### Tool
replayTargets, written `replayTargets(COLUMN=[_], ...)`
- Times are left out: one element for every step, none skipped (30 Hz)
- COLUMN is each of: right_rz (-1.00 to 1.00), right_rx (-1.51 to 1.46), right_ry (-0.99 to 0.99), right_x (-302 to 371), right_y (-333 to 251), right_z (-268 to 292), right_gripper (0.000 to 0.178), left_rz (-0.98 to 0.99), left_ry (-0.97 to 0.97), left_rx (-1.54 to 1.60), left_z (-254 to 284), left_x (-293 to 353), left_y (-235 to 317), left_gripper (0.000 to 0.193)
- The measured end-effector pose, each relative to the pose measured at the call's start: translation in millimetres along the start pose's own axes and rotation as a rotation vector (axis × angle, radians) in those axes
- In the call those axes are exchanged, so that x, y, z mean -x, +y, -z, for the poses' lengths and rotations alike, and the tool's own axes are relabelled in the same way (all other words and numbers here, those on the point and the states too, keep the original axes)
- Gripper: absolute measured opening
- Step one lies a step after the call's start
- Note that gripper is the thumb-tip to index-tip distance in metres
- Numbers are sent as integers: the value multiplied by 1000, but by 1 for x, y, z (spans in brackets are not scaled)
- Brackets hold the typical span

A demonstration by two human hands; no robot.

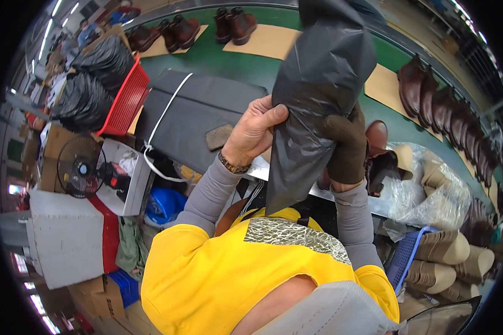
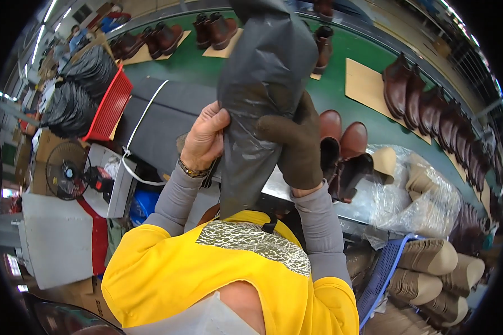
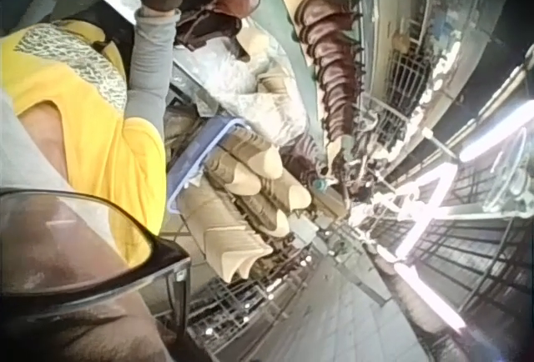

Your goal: Inspecting and cleaning leather boots on a manufacturing line using a cloth and inserts.

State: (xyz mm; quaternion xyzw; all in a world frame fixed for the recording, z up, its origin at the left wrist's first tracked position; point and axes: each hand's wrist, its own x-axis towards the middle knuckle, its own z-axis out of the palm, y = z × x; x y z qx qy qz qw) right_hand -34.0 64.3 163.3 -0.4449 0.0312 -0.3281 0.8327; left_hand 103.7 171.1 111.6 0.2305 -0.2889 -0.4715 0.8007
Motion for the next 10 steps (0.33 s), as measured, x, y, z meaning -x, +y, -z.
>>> replayTargets(right_rz=[1,22,59,89,96,107,109,111,109,165], right_rx=[44,48,292,529,553,551,503,455,462,490], right_ry=[66,80,145,210,231,250,169,87,77,87], right_x=[2,6,14,19,22,26,29,31,35,37], right_y=[-4,-10,-16,-20,-18,-17,-17,-17,-23,-22], right_z=[9,15,18,21,23,23,21,19,15,17], right_gripper=[50,50,49,49,48,48,46,45,48,56], left_rz=[16,-235,-499,-751,-930,-1109,-980,-812,-614,-422], left_ry=[-24,36,98,101,-82,-278,-441,-457,-338,-222], left_rx=[2,-541,-1079,-1271,-1470,-1653,-1464,-1368,-1274,-1175], left_z=[-5,-10,-16,-31,-52,-66,-72,-79,-81,-82], left_x=[-10,-21,-29,-33,-36,-37,-41,-39,-38,-38], left_y=[-4,-7,-9,-6,4,12,3,10,10,8], left_gripper=[37,44,50,61,62,64,61,53,54,54])
